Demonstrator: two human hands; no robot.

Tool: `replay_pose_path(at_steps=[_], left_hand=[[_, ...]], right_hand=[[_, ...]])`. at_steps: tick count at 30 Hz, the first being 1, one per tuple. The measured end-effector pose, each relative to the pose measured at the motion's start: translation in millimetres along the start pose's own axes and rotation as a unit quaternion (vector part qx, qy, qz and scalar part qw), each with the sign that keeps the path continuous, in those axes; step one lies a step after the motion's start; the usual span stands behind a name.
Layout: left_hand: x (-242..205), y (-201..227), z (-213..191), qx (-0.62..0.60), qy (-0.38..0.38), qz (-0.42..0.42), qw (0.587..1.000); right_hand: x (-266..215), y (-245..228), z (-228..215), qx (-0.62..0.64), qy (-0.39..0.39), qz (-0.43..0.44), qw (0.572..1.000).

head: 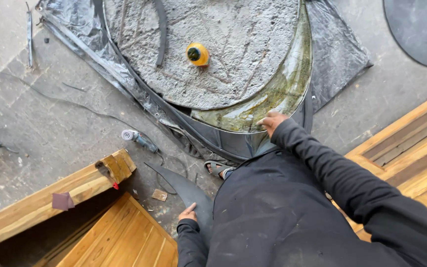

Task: The person stands over large metal art pieces laid on plastic sheeting on the floor and pours liquid from a plastic bottle onto a large round metal disc, spreading it along the edge by hand. The person then picks up curved metal cutout pieces and holds one while handling the bottle.

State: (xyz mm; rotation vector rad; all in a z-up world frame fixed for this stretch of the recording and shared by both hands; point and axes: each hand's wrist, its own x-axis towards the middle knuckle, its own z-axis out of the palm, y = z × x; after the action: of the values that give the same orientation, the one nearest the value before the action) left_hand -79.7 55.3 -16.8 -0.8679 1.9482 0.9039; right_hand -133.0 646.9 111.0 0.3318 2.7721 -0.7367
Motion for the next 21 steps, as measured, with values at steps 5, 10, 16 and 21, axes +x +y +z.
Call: replay_pose_path(at_steps=[5,10,16,21], left_hand=[[-8,-17,-18,0.048,0.001,0.015,0.999],[-3,-39,-24,0.02,-0.009,0.013,1.0],[-6,-29,-23,0.006,0.013,-0.009,1.0],[-20,-1,-15,0.064,0.021,-0.023,0.997]], right_hand=[[14,-27,-87,0.177,0.06,0.279,0.942],[46,-19,-68,-0.018,-0.015,0.233,0.972],[25,-50,-68,0.213,-0.113,0.248,0.938],[57,24,-132,0.539,0.061,0.372,0.753]])
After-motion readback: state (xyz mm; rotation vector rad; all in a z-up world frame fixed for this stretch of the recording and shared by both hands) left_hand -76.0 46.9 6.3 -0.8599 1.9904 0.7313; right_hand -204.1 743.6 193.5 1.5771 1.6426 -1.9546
